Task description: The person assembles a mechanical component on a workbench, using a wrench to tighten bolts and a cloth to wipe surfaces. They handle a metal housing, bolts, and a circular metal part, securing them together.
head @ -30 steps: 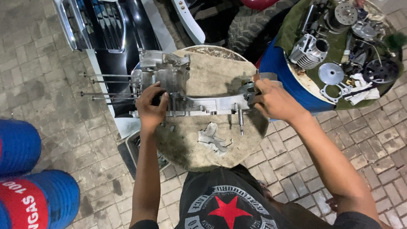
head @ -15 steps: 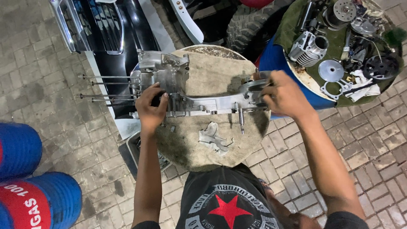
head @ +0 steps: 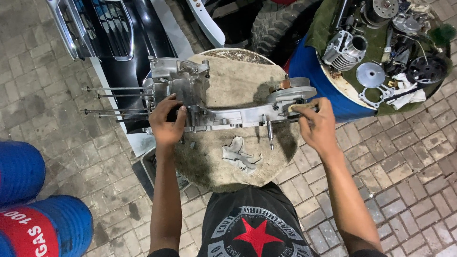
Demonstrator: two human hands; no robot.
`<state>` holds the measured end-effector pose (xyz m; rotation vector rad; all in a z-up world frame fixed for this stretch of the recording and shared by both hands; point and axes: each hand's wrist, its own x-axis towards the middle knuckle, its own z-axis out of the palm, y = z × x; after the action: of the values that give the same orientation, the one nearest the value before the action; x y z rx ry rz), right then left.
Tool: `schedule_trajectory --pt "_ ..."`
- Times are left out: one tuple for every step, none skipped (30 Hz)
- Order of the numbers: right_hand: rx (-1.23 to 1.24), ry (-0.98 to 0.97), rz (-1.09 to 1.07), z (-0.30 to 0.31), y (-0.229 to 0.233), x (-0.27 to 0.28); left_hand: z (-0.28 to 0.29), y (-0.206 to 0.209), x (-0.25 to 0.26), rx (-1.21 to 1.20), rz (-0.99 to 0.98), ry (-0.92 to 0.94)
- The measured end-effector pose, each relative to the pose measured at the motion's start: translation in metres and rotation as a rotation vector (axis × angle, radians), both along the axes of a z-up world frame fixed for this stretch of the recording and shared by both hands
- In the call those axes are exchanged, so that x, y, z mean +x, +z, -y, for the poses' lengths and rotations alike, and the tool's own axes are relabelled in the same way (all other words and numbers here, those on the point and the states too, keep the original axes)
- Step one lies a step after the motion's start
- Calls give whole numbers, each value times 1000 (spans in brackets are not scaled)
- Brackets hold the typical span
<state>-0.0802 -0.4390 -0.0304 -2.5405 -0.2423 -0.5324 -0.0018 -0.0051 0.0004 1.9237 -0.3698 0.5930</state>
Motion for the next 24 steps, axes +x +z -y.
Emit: schedule_trajectory --pt "1 1 -3 -1 2 -1 -1 0 0 1 -3 1" --pt "11 -2 11 -3 4 -2 -1 0 0 10 -7 1" --pt "20 -6 28 -4 6 -1 -1 0 1 18 -7 1" --pt "20 -6 28 -13 16 -2 -3 -1 1 18 -7 2" --pt "31 26 52 -21 26 -5 -4 -2 1 32 -17 -4" --pt "42 58 77 -29 37 -7 -5 -4 2 45 -28 -9" --pt "41 55 76 -20 26 -5 -3 -1 1 45 -28 -12" --pt "41 40 84 -12 15 -2 -1 1 1 26 -32 -4" --pt "42 29 91 -5 3 2 0 3 -1 9 -37 8" --pt "43 31 90 -5 -2 1 0 6 -2 9 -38 10" --pt "54 26 102 -5 -7 2 1 8 -3 2 -45 12" --pt "66 21 114 -4 -11 3 2 11 -4 -4 -53 13" --pt "64 23 114 -9 -8 2 2 9 -4 -6 -52 15" --pt "58 33 121 -14 -6 0 2 8 -3 -8 -61 14" --pt "56 40 126 -20 -4 -2 0 7 -4 -6 -72 11" --pt "57 39 124 -20 2 -2 0 6 -2 -4 -74 11" --pt "89 14 102 -20 7 -2 0 5 -2 -4 -83 13" --pt "121 -11 80 -20 12 -2 -1 4 -2 -4 -93 16" --pt "121 -12 79 -21 8 -3 0 6 -3 -4 -93 16" --pt "137 -24 98 -22 5 -3 1 9 -4 1 -90 16" --pt "152 -36 120 -21 2 -3 3 12 -4 4 -83 14" --pt "150 -37 123 -30 9 -4 3 12 -3 2 -80 13" --pt "149 -22 123 -39 15 -7 2 12 -3 -5 -86 13" --pt "148 -8 123 -48 21 -9 2 11 -4 -13 -93 12"
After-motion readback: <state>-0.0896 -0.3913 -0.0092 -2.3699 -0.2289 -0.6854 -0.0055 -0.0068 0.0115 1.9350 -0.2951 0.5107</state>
